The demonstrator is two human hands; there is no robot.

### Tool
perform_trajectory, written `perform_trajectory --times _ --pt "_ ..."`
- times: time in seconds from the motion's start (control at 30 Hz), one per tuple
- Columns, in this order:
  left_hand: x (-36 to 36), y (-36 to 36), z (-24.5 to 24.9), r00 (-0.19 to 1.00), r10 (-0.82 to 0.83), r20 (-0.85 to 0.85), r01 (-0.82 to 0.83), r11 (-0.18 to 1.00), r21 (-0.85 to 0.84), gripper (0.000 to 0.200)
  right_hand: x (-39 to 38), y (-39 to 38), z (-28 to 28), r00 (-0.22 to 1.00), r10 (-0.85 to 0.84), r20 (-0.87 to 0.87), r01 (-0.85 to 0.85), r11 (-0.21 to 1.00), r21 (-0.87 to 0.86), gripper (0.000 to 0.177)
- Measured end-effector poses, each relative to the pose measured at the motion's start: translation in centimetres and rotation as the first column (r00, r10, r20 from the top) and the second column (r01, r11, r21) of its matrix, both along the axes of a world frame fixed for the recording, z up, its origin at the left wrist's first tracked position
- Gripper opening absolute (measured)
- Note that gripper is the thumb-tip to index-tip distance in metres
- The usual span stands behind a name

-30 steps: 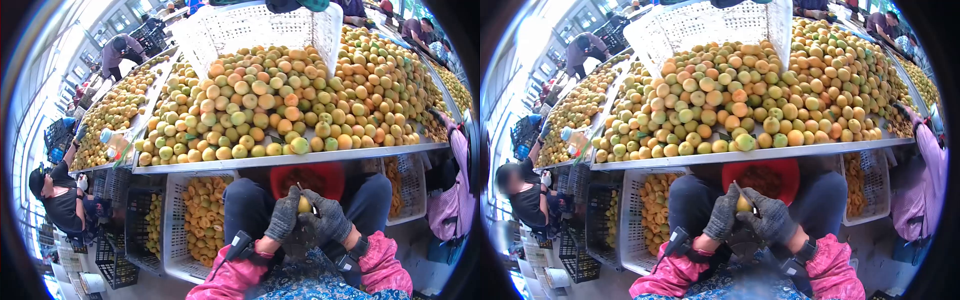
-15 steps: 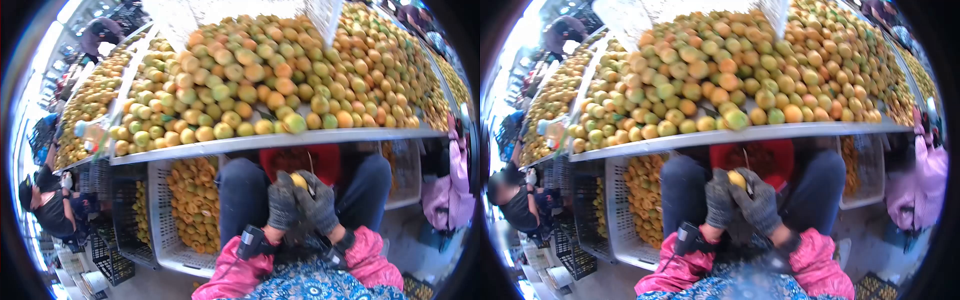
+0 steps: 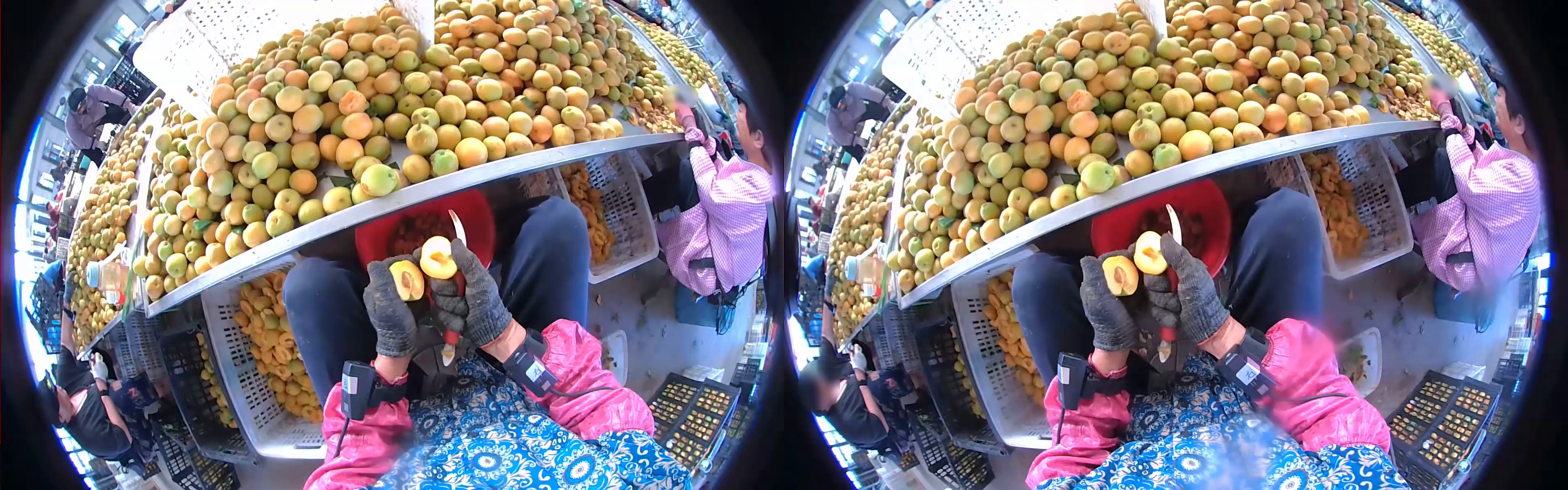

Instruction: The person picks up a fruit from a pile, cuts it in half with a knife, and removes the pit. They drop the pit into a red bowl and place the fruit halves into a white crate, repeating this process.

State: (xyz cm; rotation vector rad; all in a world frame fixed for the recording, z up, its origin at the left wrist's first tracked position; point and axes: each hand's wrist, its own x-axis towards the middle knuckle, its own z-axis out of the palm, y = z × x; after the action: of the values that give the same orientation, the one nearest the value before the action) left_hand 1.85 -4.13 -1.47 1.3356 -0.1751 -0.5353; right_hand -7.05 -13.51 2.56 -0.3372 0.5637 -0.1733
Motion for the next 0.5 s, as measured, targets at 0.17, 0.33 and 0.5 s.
perform_trajectory --times 0.17,0.33,0.5 --pt "-0.1 1.4 2.1 0.976 -0.115 -0.183 0.081 0.979 -0.185 0.058 -0.8 -0.3 2.6 0.998 0.034 -0.047 -0.039 0.994 -0.101 0.051" --pt "0.4 2.5 5.7 0.749 -0.215 -0.627 0.026 0.955 -0.295 0.071 -0.8 -0.3 5.1 0.997 0.072 -0.040 -0.079 0.968 -0.239 0.054" --pt "-0.2 4.5 6.0 0.746 -0.282 -0.603 0.043 0.924 -0.379 0.065 2.2 0.0 9.5 0.983 0.166 -0.081 -0.184 0.829 -0.528 0.053"
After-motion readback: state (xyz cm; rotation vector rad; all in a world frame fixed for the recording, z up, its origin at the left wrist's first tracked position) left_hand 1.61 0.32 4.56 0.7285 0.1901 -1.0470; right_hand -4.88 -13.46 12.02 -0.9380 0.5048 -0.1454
